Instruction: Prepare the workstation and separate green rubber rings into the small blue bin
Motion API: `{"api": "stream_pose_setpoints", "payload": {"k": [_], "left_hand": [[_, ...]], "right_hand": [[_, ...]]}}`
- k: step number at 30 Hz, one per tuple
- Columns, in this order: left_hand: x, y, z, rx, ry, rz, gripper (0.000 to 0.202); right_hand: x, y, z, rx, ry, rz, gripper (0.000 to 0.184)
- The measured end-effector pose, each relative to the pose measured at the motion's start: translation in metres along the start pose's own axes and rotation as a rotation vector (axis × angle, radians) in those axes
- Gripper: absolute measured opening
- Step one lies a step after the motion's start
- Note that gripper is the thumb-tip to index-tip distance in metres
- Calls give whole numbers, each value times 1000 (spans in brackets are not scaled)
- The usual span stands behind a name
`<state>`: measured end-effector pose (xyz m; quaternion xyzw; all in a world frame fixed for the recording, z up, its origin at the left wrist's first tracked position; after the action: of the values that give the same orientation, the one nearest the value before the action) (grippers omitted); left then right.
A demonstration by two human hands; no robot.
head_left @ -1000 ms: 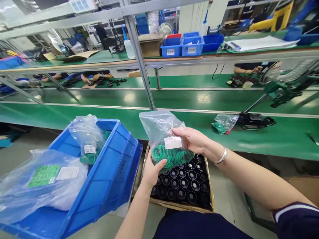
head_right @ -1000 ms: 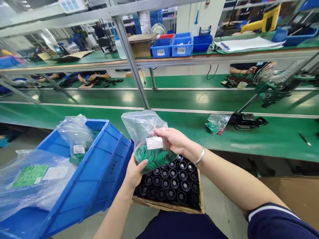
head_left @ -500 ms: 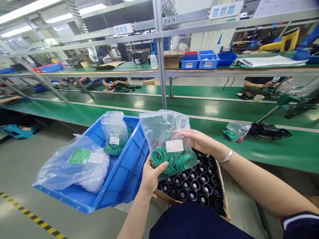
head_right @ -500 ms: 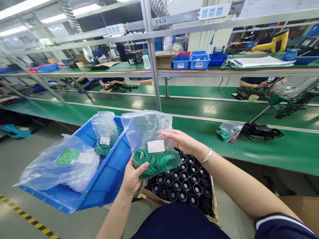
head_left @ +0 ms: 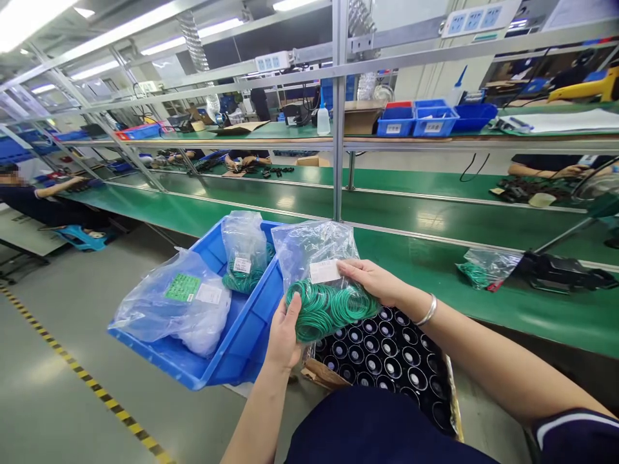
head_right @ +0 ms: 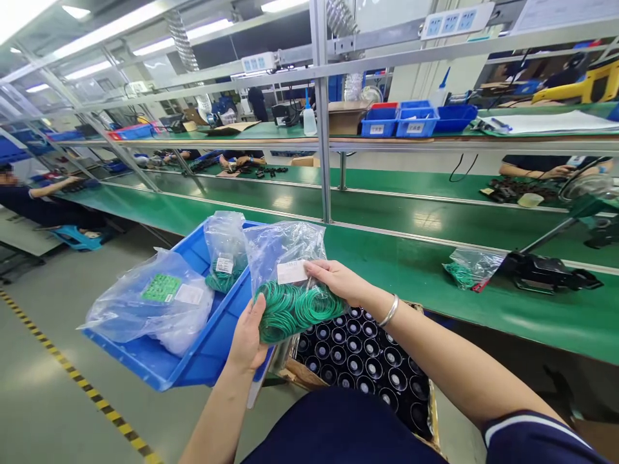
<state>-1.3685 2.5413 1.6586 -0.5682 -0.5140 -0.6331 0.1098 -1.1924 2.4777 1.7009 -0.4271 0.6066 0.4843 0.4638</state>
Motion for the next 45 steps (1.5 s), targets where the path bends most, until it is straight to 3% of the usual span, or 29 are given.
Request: {"api": "stream_pose_setpoints", "payload": {"k": [14, 19, 25, 34, 39, 42, 45], "left_hand": [[4, -15, 15, 120, -5, 2, 46], [5, -14, 13, 61, 24, -21, 49], [5, -21, 13, 98, 32, 15, 44], [11, -17, 7, 40, 45, 28, 42], [9, -13, 1, -17, 69, 172, 30], [10, -14, -1, 17, 118, 283, 25], [33, -29, 0, 157, 185, 265, 28]], "right_hand": [[-2, -4, 16, 23, 2, 16, 39], [-3, -3, 16, -1, -37, -37, 42], [-3, -4, 16, 3, -67, -61, 43], [-6, 4, 14, -3, -100, -128, 47], [-5, 12, 7, -25, -85, -225, 53], [0, 22, 5, -86, -64, -230, 52], [1, 24, 7, -45, -64, -157, 49]]}}
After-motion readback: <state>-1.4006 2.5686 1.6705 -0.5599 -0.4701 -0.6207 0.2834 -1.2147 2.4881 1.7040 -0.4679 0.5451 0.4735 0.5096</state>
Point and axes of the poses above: each hand's wrist, its own z-axis towards the middle knuckle, its own y-axis out of the palm, x = y × z, the point moved 7 cm from there along z, towards the middle knuckle
